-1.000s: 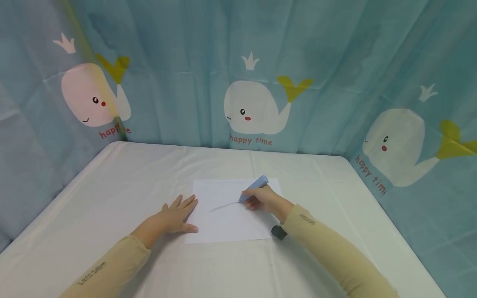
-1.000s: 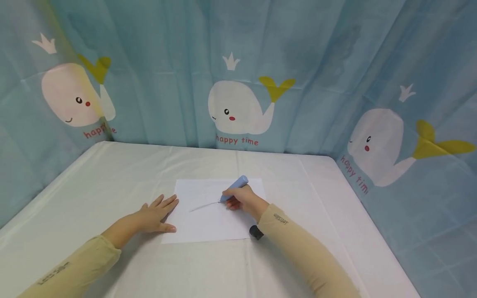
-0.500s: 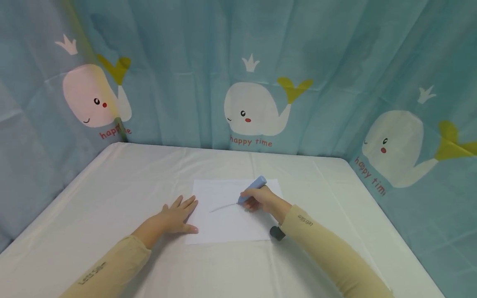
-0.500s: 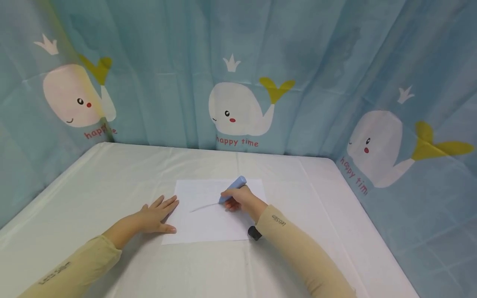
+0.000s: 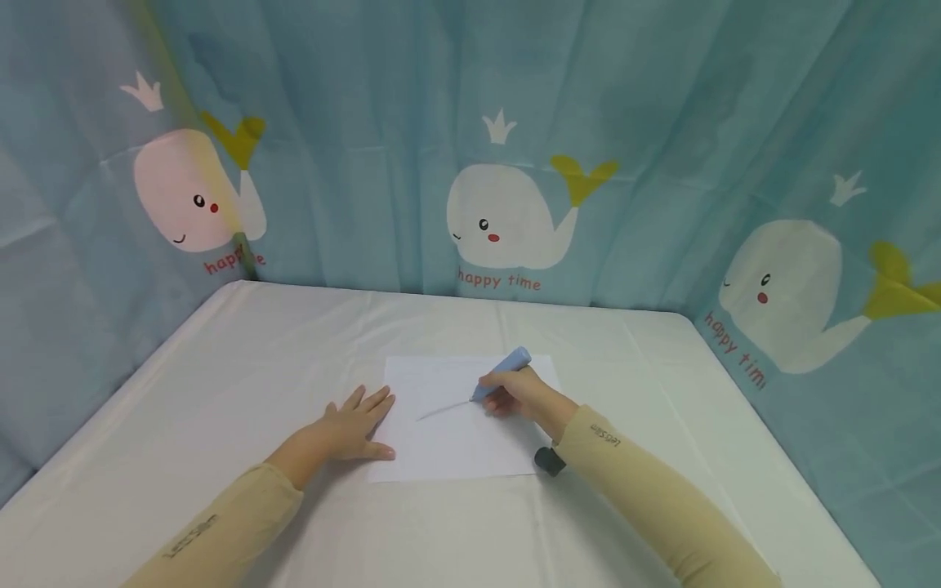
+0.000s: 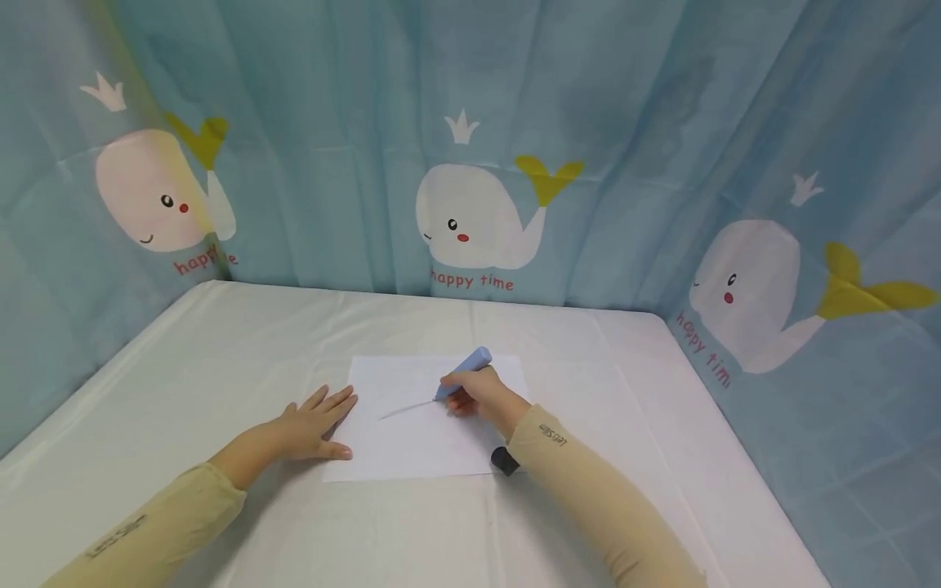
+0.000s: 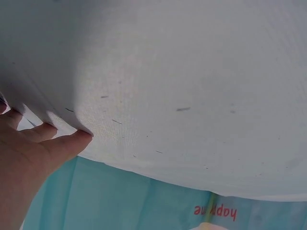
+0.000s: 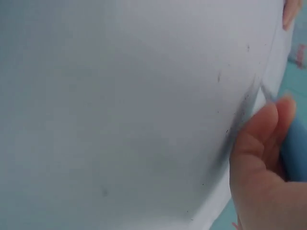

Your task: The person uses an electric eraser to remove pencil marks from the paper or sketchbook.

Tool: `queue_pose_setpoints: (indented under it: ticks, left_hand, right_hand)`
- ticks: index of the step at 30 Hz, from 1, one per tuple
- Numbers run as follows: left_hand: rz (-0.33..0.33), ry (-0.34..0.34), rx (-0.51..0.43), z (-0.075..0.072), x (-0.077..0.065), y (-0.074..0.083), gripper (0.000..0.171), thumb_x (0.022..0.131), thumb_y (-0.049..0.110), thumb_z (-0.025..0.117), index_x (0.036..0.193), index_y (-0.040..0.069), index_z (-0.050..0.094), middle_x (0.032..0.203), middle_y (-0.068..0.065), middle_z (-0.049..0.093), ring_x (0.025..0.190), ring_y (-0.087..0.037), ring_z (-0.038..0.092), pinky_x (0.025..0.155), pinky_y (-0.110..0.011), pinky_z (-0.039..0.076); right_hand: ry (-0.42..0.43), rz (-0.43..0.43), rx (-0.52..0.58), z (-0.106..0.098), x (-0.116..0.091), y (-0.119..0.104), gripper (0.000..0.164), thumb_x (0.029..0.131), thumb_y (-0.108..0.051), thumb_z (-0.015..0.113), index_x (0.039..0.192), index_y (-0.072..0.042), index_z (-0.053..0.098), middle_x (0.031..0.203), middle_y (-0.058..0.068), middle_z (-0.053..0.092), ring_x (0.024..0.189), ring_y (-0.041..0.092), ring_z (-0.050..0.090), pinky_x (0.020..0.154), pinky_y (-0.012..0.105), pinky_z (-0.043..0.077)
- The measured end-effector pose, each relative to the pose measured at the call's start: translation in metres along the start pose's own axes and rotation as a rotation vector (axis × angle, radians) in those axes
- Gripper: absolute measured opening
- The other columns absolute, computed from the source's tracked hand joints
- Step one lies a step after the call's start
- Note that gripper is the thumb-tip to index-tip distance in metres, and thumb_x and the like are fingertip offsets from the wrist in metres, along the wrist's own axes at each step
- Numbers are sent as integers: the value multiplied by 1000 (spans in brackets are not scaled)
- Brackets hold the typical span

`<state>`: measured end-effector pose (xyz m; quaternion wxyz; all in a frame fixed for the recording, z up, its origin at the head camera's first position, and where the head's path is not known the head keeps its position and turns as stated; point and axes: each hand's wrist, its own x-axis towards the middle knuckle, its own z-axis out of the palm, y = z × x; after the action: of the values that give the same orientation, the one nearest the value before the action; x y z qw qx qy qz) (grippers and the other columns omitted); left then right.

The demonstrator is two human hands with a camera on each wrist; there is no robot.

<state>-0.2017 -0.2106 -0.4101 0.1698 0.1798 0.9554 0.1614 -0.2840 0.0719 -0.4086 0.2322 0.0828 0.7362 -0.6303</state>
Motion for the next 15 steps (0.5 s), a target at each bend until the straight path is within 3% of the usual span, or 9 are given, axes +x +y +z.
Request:
queue_pose_setpoints:
  ticks: [8, 15]
  left_hand:
    - [-3, 7, -17, -1, 1, 2, 93, 83, 47, 72, 149, -4, 30, 158, -22, 18, 141, -54, 6, 99, -79, 9]
    - [-4, 8, 3, 3, 4, -2, 94, 84, 50, 71, 149, -3, 29, 158, -21, 18, 141, -53, 7, 99, -79, 10]
  right_hand:
    - [7, 1, 67, 3, 1, 0, 20, 87, -9, 60, 98, 7, 60, 64, 8, 61, 51, 13, 58, 52, 23, 51]
    - [92, 16, 84, 6, 1, 0, 15, 84, -7, 62, 93, 5, 59, 61, 7, 59, 48, 11, 54, 49, 21, 47]
